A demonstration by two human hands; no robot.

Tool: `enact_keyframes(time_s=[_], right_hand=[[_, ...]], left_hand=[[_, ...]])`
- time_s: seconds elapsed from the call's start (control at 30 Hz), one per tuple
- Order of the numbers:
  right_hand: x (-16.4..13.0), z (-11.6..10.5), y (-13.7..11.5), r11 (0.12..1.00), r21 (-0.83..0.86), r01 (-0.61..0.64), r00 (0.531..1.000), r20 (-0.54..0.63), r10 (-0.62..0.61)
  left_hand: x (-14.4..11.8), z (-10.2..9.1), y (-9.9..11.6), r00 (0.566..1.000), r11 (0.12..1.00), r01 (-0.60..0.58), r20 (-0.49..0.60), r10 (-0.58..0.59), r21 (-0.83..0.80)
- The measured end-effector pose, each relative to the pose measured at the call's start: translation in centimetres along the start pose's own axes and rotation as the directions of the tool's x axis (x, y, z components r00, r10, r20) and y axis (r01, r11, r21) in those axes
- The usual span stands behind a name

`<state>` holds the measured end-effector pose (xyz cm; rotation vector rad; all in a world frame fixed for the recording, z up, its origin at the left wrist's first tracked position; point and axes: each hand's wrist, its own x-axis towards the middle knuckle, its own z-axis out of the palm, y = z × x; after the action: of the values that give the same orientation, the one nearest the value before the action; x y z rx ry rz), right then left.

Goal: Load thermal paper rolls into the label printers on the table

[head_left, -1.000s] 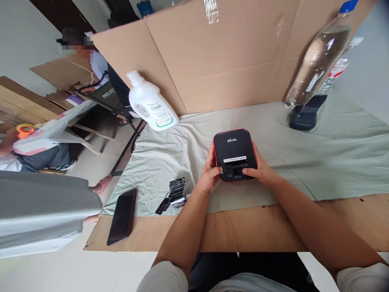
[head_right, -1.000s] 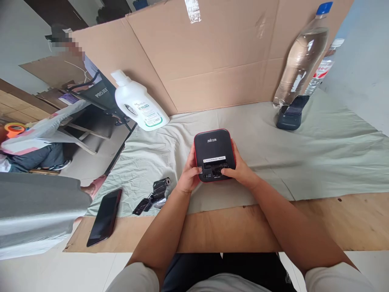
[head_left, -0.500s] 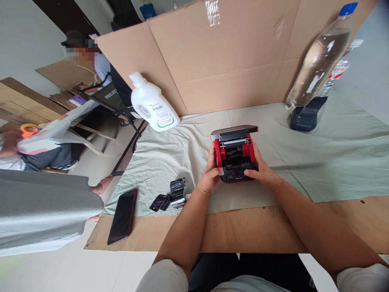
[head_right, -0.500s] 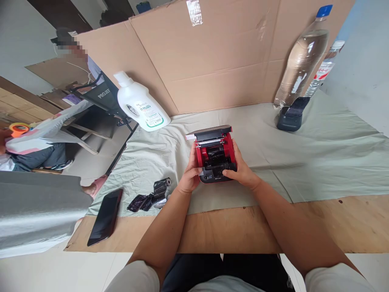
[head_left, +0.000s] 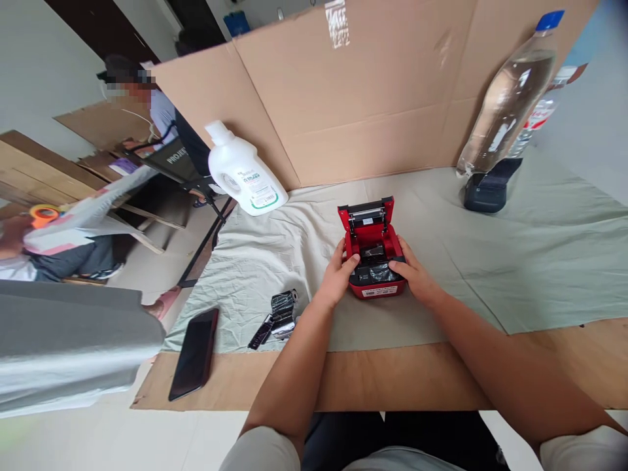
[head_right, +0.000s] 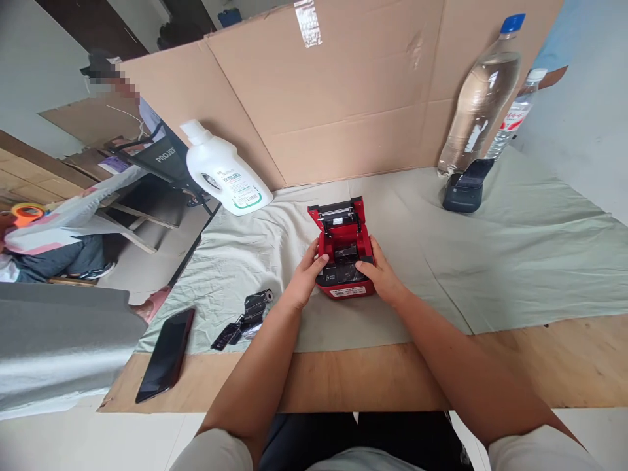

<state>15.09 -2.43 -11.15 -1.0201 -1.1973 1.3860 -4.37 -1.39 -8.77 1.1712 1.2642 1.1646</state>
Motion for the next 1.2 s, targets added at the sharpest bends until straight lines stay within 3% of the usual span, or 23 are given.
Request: enact_keyframes(time_s=[0.1,0.17,0.23,0.3,0.47,0.6,0.7,0.77,0.83,0.93,1.0,1.1,1.2], right_hand=[[0.1,0.1,0.2,1.0,0.01,0.004,1.0,-0.01,-0.004],[0.1,0.2,0.4,1.0,0.01,0.012,1.0,-0.027,-0.011],[0.2,0.2,0.6,1.0,0.012,0.018,0.999,-0.042,-0.018],[0.3,0.2,0.7,1.0,0.01,0.026,0.998,-0.053,-0.025],[0.3,0.1,0.8,0.999,-0.037,0.031,0.997,-0.076,-0.034],[0.0,0.0,1.1,0.98,-0.129,0.149,0.98,-0.112,-0.164],[-0.3,-0.3,1.6,0.948,-0.205,0.243,0.952,-0.135,-0.274],[-0.2,-0.4,2.0,0.928,-0.246,0.278,0.935,-0.152,-0.321],[-0.1,-0.5,2.4,0.908,-0.285,0.306,0.914,-0.178,-0.364],[0.3,-0.5,3.0,0.88,-0.327,0.344,0.882,-0.208,-0.422],[0.4,-0.5,3.2,0.871,-0.335,0.359,0.874,-0.206,-0.439],[0.4,-0.5,3.3,0.873,-0.336,0.354,0.879,-0.198,-0.433],[0.3,-0.6,3.3,0.868,-0.352,0.35,0.88,-0.193,-0.434]], left_hand=[[0.7,-0.1,1.9,0.978,0.942,-0.158,-0.085,0.19,0.295],[1.8,0.3,3.1,0.968,0.859,-0.242,0.049,0.247,0.452],[3.4,1.2,3.9,0.953,0.803,-0.287,0.24,0.185,0.522],[5.4,2.2,4.1,0.931,0.783,-0.295,0.349,0.107,0.547],[8.3,3.9,3.5,0.91,0.747,-0.286,0.415,0.015,0.6],[7.2,3.6,4.4,0.864,0.669,-0.391,0.502,0.031,0.632],[5.7,2.4,6.0,0.837,0.757,-0.409,0.54,0.089,0.509],[4.8,0.6,7.4,0.815,0.858,-0.355,0.572,0.09,0.371],[4.3,-2.3,9.1,0.794,0.918,-0.274,0.606,0.049,0.285],[3.9,-8.8,11.4,0.786,0.901,-0.111,0.592,-0.178,0.419],[4.0,-13.6,12.1,0.789,0.787,0.003,0.483,-0.381,0.616],[4.2,-19.7,11.0,0.811,0.555,0.129,0.234,-0.536,0.822],[3.8,-22.8,7.8,0.813,0.282,0.197,0.004,-0.582,0.939]])
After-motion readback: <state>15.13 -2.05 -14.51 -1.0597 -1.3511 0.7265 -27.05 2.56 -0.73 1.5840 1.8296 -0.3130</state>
